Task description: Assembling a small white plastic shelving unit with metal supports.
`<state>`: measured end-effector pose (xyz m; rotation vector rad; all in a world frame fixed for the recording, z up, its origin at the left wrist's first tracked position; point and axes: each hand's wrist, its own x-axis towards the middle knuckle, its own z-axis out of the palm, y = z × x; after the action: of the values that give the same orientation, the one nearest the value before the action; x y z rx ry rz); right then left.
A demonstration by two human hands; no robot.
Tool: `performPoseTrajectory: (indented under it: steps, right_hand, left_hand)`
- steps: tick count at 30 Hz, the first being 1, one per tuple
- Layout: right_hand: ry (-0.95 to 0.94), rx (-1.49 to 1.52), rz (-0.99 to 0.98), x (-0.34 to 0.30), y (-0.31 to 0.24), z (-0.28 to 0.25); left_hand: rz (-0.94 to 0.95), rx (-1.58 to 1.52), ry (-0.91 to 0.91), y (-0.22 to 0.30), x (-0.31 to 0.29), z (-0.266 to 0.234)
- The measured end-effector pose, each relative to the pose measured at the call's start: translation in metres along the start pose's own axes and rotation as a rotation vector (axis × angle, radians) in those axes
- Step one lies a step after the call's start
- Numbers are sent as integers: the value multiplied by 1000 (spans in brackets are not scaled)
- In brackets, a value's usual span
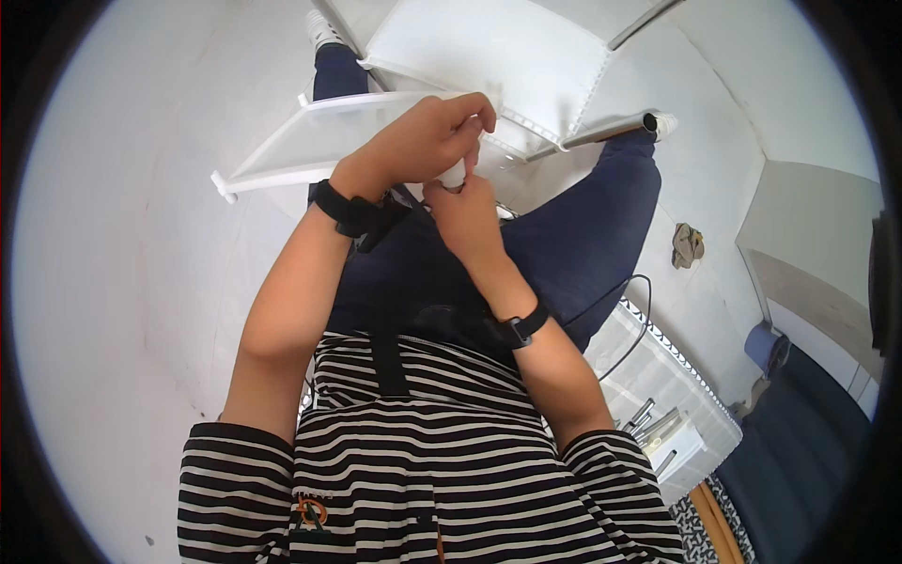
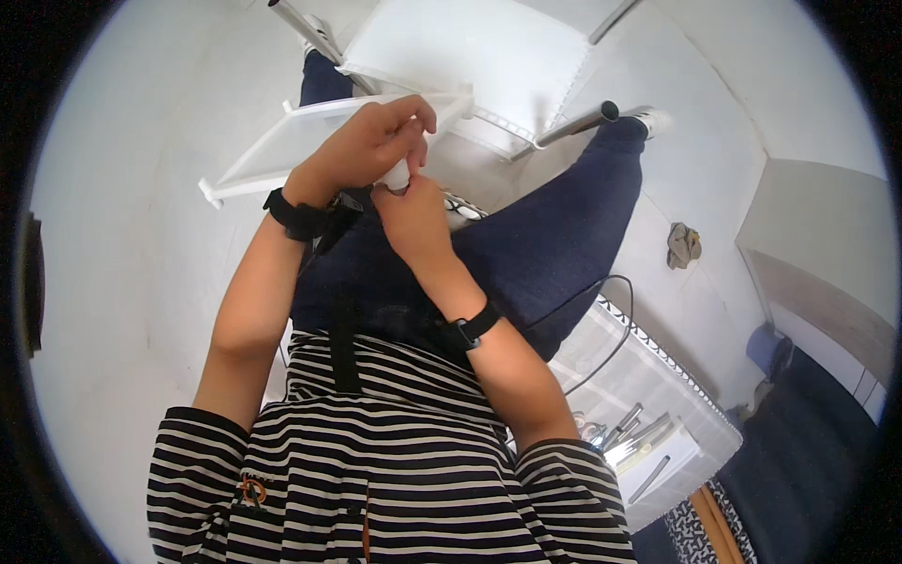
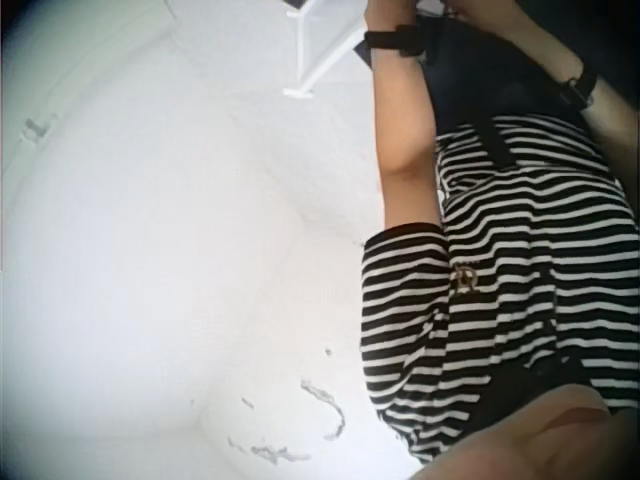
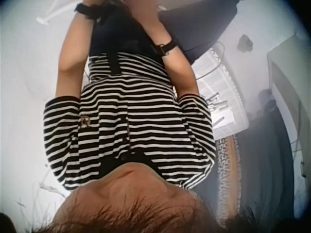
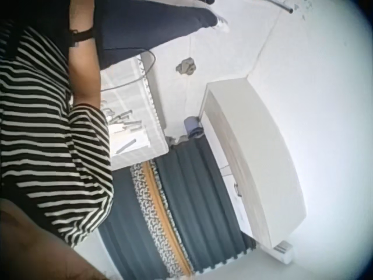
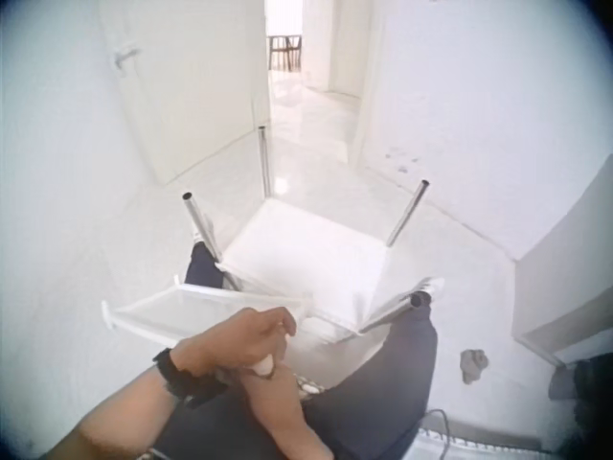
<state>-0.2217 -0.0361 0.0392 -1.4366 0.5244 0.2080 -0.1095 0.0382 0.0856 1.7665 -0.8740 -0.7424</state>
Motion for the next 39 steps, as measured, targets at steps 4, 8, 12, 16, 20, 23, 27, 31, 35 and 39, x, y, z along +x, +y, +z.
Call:
performPoseTrajectory:
  steps: [4, 8, 12, 16, 20, 23, 27, 31, 35, 39]
  right_hand:
    - [0, -86, -126, -7, 4, -8]
    - [-463, 82, 66, 3, -13, -28]
    - [-844, 471, 55, 23, -16, -22]
    - [-1216, 796, 404, 32, -15, -5]
    - [-960, 606, 396, 26, -36, 6]
    - [-807, 470, 348, 23, -45, -1]
    - [-649, 419, 328, 15, -44, -1]
    - [-392, 363, 243, 4, -39, 6]
    - [-183, 196, 182, 11, -24, 5]
    - [221, -322, -302, 14, 3, 12]
  left_hand:
    - [-35, 109, 19, 1, -7, 7]
    - [-56, 31, 40, 11, -16, -3]
    - [11, -69, 100, 13, -23, -10]
    - [-11, -133, 140, 14, -33, -27]
    - [2, -154, 128, 2, -32, -44]
    - [15, -182, 99, 3, -22, -41]
    - [-31, -161, 59, 1, -20, -37]
    - [-42, -118, 3, 0, -10, -32]
    - [-29, -54, -14, -2, 1, -24]
    - [-47, 27, -35, -4, 6, -16]
